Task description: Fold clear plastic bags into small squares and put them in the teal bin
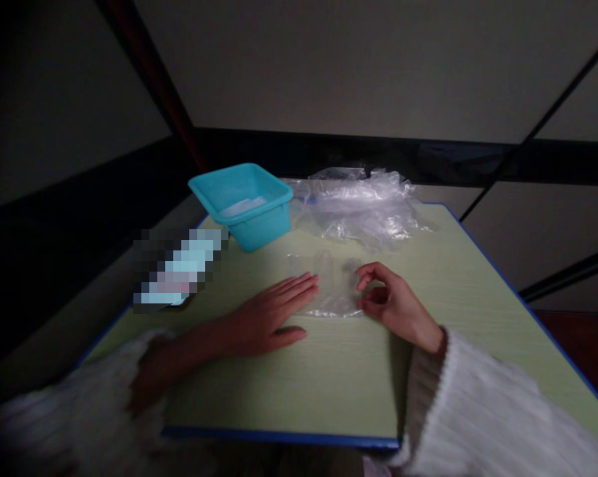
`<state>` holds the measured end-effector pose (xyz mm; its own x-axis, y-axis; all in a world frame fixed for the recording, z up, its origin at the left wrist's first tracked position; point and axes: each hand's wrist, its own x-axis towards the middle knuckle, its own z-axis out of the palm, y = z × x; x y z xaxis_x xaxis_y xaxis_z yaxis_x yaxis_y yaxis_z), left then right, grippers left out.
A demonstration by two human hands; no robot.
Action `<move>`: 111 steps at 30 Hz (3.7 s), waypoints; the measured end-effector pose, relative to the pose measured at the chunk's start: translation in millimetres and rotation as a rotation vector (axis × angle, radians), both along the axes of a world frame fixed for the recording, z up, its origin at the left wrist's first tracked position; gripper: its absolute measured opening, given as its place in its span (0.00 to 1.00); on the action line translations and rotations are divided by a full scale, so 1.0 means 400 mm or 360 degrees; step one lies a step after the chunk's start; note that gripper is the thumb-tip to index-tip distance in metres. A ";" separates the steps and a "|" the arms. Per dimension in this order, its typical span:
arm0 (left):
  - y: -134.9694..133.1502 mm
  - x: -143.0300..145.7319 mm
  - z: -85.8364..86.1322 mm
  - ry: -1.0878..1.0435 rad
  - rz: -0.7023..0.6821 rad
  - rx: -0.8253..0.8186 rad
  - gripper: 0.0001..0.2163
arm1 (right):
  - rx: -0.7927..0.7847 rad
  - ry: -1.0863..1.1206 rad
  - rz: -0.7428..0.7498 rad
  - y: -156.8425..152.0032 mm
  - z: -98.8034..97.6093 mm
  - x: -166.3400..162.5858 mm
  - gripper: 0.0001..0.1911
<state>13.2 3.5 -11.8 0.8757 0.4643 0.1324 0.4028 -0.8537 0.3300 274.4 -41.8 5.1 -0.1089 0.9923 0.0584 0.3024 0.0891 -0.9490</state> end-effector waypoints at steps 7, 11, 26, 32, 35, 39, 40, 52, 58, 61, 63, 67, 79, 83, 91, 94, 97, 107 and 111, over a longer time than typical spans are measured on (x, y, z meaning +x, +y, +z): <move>-0.001 0.004 0.007 -0.0018 -0.0049 0.0013 0.30 | 0.0034 -0.0081 0.0050 -0.003 -0.002 -0.001 0.19; -0.004 0.004 0.012 -0.0042 -0.0079 0.0031 0.28 | 0.0006 -0.0097 0.0081 -0.005 0.004 -0.005 0.18; -0.011 0.005 0.025 0.0066 -0.0212 0.0128 0.24 | -0.0048 -0.0051 0.0194 -0.013 0.000 -0.007 0.19; -0.008 0.002 0.022 0.0044 -0.0248 0.0131 0.25 | -0.0046 -0.0108 0.0227 -0.012 0.006 -0.006 0.20; -0.009 0.001 0.023 0.0106 -0.0237 0.0144 0.25 | -0.0052 -0.0078 0.0233 -0.011 0.008 -0.004 0.19; -0.009 0.001 0.025 0.0153 -0.0242 0.0168 0.26 | -0.0064 -0.0029 0.0267 -0.012 0.022 -0.004 0.18; -0.009 0.001 0.025 0.0149 -0.0242 0.0168 0.26 | -0.0076 -0.0015 0.0284 -0.012 0.026 -0.005 0.18; -0.009 0.000 0.018 0.0110 -0.0247 0.0179 0.26 | -0.0246 0.0100 0.0485 -0.011 0.046 -0.021 0.21; -0.009 0.002 0.019 0.0108 -0.0252 0.0181 0.26 | -0.0312 0.0237 0.0598 -0.009 0.036 -0.021 0.23; -0.010 0.003 0.019 0.0131 -0.0249 0.0196 0.26 | -0.0283 0.0255 0.0593 -0.007 0.031 -0.022 0.22; -0.010 0.003 0.019 0.0156 -0.0241 0.0207 0.26 | -0.0270 0.0238 0.0578 -0.004 0.029 -0.024 0.22; -0.010 0.003 0.021 0.0161 -0.0236 0.0218 0.27 | -0.0289 0.0195 0.0518 0.001 0.026 -0.026 0.21; -0.010 0.004 0.021 0.0154 -0.0215 0.0188 0.28 | -0.0233 0.0179 0.0513 0.003 0.016 -0.032 0.24; -0.010 0.004 0.020 0.0160 -0.0216 0.0178 0.28 | -0.0237 0.0190 0.0558 0.006 0.016 -0.034 0.24; -0.011 0.005 0.023 0.0120 -0.0217 0.0172 0.28 | -0.0262 0.0193 0.0524 0.007 0.018 -0.032 0.23; -0.012 0.005 0.025 0.0148 -0.0220 0.0181 0.28 | -0.0258 0.0166 0.0514 0.008 0.016 -0.031 0.24; -0.013 0.005 0.026 0.0160 -0.0205 0.0173 0.28 | -0.0258 0.0176 0.0525 0.009 0.014 -0.031 0.24; -0.011 0.004 0.022 0.0149 -0.0218 0.0217 0.27 | -0.0342 0.0317 0.0725 0.005 0.025 -0.036 0.28; -0.010 0.003 0.019 0.0155 -0.0222 0.0231 0.27 | -0.0328 0.0324 0.0771 0.007 0.022 -0.035 0.28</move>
<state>14.5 -0.7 -4.4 0.9420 0.3202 0.1006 0.3016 -0.9391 0.1649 260.5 -38.8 13.8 -0.5619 0.8247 -0.0637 0.0820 -0.0211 -0.9964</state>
